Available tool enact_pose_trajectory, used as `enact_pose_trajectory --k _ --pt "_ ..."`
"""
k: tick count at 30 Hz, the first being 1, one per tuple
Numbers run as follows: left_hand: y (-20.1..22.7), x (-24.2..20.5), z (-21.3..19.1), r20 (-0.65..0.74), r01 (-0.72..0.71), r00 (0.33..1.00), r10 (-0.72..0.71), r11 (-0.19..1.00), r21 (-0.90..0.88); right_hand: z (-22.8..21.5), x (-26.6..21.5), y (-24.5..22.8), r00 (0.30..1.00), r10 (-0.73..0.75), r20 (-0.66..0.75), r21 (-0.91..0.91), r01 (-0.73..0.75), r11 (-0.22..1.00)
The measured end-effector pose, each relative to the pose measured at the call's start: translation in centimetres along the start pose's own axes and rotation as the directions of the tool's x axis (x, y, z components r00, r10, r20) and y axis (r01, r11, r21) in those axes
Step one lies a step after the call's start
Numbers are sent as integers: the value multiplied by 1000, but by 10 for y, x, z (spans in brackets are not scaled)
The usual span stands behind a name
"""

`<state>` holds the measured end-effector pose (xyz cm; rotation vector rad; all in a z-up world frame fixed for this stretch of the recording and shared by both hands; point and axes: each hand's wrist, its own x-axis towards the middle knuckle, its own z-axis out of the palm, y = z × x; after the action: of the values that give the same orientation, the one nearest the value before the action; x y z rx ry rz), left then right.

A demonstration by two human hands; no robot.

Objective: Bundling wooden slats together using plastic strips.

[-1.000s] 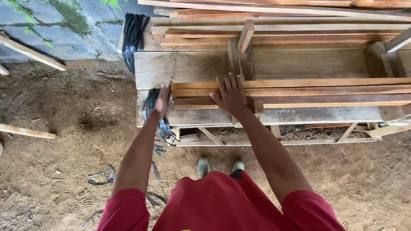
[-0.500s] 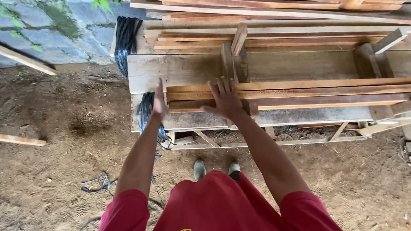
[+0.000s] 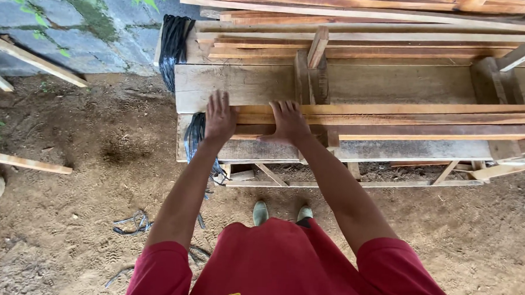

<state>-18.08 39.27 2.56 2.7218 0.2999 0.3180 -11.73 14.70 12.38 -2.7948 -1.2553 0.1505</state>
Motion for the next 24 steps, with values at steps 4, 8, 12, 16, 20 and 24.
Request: enact_pose_trajectory --k 4,8,12,16,20,24 --pt "16 -10 25 -121 -167 976 184 976 137 3 2 5 999 -33 -42 31 34 999" --pt "24 -14 4 -143 -155 977 161 987 50 -8 8 4 994 -26 105 -4 26 1000" --pt "35 -17 -19 -120 -147 985 123 966 -214 -21 -3 -6 998 -14 67 26 12 1000" --pt "13 -25 -42 -5 139 977 -214 651 -746 -17 0 -1 999 -16 50 4 16 1000" --pt "-75 -30 -6 -228 330 862 -453 843 -425 -19 -6 -3 999 -36 23 35 35 999" --pt "-143 -36 25 -121 577 801 -586 810 -104 -38 -12 -12 998 -13 63 23 12 1000"
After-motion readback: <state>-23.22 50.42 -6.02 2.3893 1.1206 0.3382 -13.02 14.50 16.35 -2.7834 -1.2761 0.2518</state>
